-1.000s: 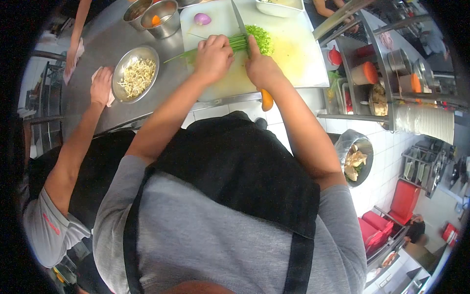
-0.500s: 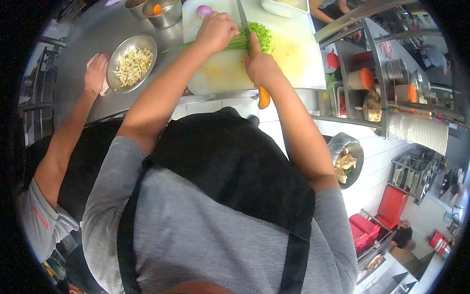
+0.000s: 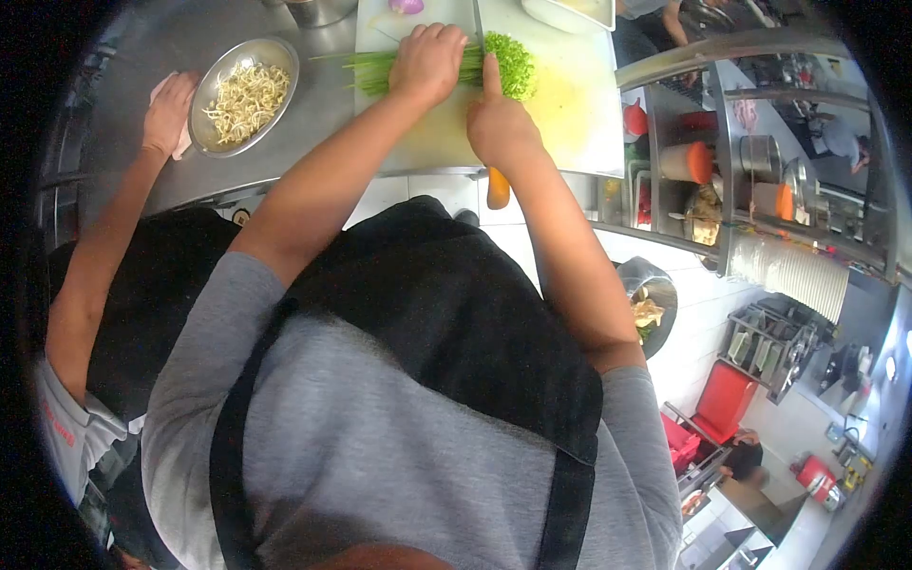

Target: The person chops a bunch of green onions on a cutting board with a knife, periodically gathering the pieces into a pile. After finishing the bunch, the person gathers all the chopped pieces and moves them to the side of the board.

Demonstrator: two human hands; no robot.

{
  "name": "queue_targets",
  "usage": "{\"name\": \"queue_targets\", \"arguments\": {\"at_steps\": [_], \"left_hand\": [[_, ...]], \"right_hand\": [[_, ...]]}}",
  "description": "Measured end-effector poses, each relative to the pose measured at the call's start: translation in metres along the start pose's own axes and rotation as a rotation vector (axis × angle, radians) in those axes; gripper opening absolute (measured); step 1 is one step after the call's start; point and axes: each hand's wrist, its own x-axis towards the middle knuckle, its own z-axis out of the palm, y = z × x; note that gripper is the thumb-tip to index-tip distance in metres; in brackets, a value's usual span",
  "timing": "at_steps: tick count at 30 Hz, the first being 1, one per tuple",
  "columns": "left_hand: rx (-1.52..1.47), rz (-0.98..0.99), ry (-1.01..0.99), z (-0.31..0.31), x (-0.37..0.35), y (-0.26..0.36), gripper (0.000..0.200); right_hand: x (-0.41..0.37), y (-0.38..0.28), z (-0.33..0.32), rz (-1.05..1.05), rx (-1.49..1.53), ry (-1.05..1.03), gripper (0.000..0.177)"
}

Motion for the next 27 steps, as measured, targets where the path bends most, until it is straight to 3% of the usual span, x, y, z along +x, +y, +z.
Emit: {"name": "queue_targets", "arguments": {"at_steps": [5,8,11,16,27], "left_hand": [[-0.014,-0.008,0.02,0.002,-0.001,-0.001,0.015],[0.006,0.013,0.021,0.002,-0.001,-0.002,0.013],[0.019,0.028,0.022,0.004,-0.001,-0.003,0.01],[0.027,0.046,0.037,0.007,-0.001,-0.004,0.007],[0.044,0.006,-0.035,0.005,-0.001,-0.001,0.008]], "right_hand": [[0.002,0.0,-0.003,0.025,0.032,-0.04,0.075],[0.005,0.012,0.002,-0.105,-0.033,0.099,0.071],[0.007,0.017,-0.017,-0.16,0.017,0.06,0.071],[-0.005,-0.005,-0.045,-0.029,0.126,-0.045,0.072],[-0.018,0.003,-0.007,-0.093,0.074,0.016,0.07]]}}
